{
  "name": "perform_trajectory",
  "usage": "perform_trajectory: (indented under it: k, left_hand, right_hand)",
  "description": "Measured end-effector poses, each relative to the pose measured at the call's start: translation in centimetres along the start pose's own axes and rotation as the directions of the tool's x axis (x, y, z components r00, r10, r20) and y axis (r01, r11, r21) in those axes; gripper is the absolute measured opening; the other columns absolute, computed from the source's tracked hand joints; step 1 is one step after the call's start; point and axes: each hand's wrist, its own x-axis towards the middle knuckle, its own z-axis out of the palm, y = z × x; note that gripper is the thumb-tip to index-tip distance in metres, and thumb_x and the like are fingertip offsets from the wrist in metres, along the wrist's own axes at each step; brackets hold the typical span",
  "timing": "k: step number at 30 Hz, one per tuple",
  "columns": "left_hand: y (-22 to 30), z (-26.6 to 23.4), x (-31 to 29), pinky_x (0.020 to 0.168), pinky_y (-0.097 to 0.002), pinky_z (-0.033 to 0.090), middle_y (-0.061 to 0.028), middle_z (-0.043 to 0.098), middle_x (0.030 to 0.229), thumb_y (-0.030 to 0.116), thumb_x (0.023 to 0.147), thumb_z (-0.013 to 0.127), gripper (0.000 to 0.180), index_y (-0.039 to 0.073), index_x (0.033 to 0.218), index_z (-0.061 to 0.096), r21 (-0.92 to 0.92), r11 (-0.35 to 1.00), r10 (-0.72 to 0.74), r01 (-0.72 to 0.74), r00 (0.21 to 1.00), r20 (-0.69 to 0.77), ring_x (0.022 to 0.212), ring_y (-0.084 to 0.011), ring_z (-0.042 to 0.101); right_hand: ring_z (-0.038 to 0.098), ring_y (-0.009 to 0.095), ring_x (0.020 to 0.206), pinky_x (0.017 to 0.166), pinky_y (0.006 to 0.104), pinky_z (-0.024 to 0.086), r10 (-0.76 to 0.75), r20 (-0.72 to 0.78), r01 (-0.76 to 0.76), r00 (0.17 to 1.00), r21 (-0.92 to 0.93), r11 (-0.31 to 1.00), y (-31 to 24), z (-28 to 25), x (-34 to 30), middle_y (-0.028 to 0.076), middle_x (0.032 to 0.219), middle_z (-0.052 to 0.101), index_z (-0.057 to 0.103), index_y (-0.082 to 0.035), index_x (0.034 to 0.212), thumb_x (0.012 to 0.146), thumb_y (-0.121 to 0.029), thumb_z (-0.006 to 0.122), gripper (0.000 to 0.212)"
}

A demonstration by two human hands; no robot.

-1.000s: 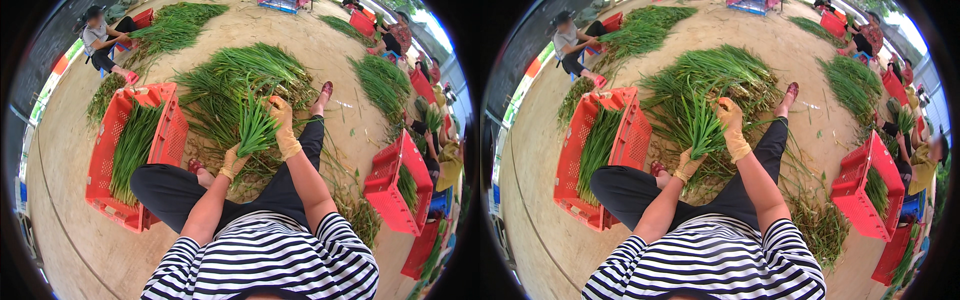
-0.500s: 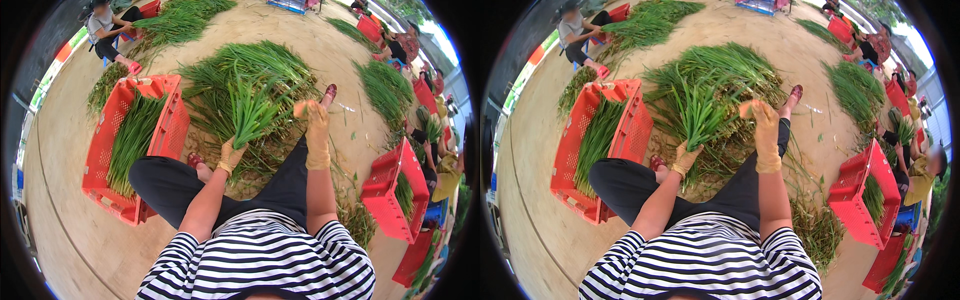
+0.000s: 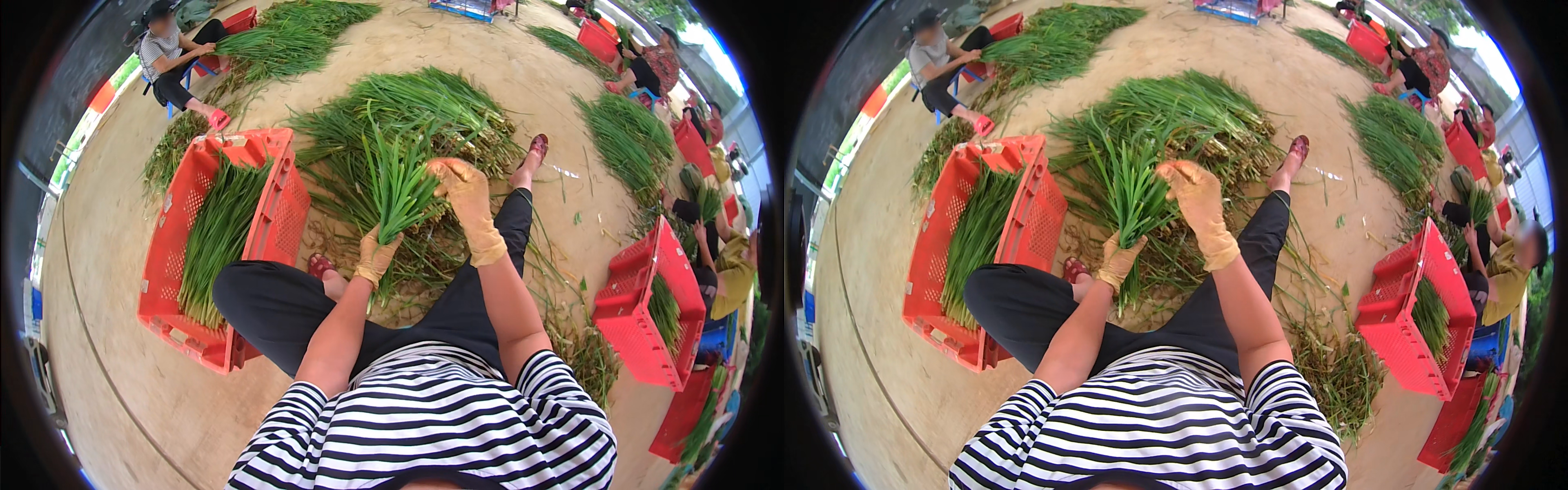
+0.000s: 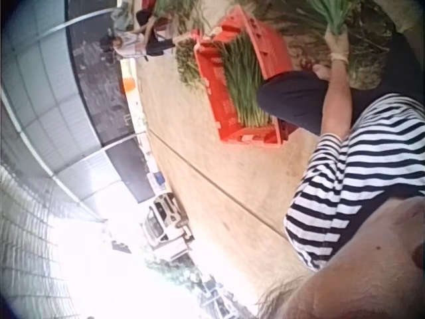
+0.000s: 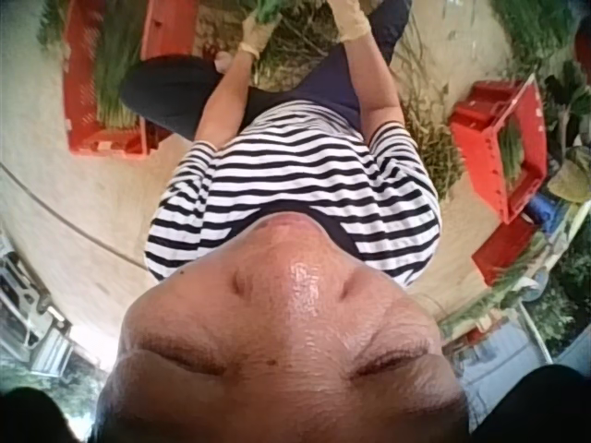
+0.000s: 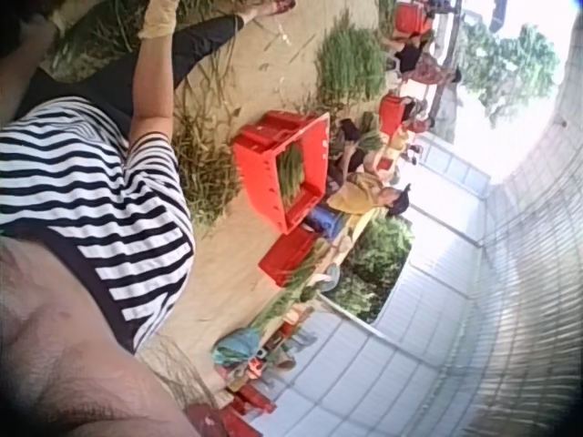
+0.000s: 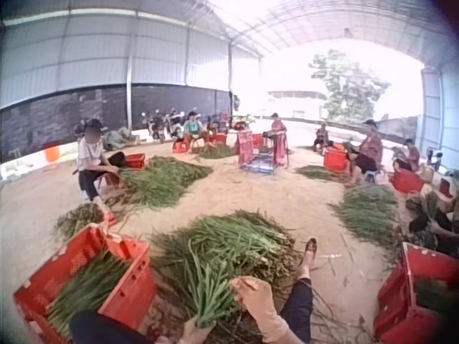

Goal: The person cleans and sorts green stalks by hand, peeling away dry or damaged layers and bundling them together before placing them into a red crate.

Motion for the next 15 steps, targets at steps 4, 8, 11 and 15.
perform_trajectory:
  k: [4, 8, 11, 15]
  left_hand:
    - [0.0, 0.3, -0.3, 0.071, -0.0276, 0.046, -0.005, 0.058, 0.101, -0.003, 0.08, 0.055, 0.03, 0.0, 0.11, 0.054, 0.083, 0.997, 0.001, -0.003, 1.0, 0.02, 0.085, -0.0118, 0.052]
    - [-0.2, -0.2, -0.5, 0.074, -0.0273, 0.045, -0.0044, 0.059, 0.102, 0.0, 0.078, 0.06, 0.034, 0.001, 0.111, 0.054, 0.283, 0.959, 0.011, -0.007, 1.0, -0.015, 0.085, -0.0114, 0.053]
    - [0.4, 0.2, -0.3, 0.071, -0.0265, 0.046, -0.0048, 0.06, 0.096, 0.001, 0.077, 0.061, 0.031, 0.0, 0.107, 0.055, 0.238, 0.971, 0.022, -0.011, 0.999, -0.045, 0.081, -0.0111, 0.053]
    - [0.6, 0.4, 0.0, 0.067, -0.026, 0.048, -0.0063, 0.061, 0.088, 0.001, 0.076, 0.062, 0.023, -0.001, 0.098, 0.059, 0.163, 0.983, 0.093, -0.078, 0.992, -0.083, 0.075, -0.0116, 0.055]
  right_hand:
    - [0.056, 0.012, 0.074, 0.051, 0.0194, 0.038, -0.056, -0.069, 0.066, 0.996, 0.138, 0.988, 2.7, 0.4, -0.2, 0.007, 0.083, 0.06, 0.06, -0.001, 0.086, 0.084, -0.017, 0.057, 0.017]
    - [0.055, 0.01, 0.065, 0.048, 0.0191, 0.035, -0.214, -0.208, 0.249, 0.955, 0.163, 0.955, 1.2, -0.3, -0.8, 0.008, 0.085, 0.061, 0.06, -0.003, 0.085, 0.088, -0.018, 0.049, 0.019]
    - [0.05, 0.009, 0.054, 0.048, 0.0204, 0.036, -0.284, -0.346, 0.327, 0.894, 0.069, 0.943, -0.2, -2.4, -1.7, 0.007, 0.082, 0.061, 0.059, -0.002, 0.085, 0.089, -0.022, 0.047, 0.023]
    - [0.05, 0.008, 0.054, 0.051, 0.0196, 0.041, -0.375, -0.16, 0.396, 0.913, 0.132, 0.909, 0.8, -2.2, -3.3, 0.006, 0.079, 0.06, 0.058, 0.0, 0.087, 0.088, -0.017, 0.049, 0.018]
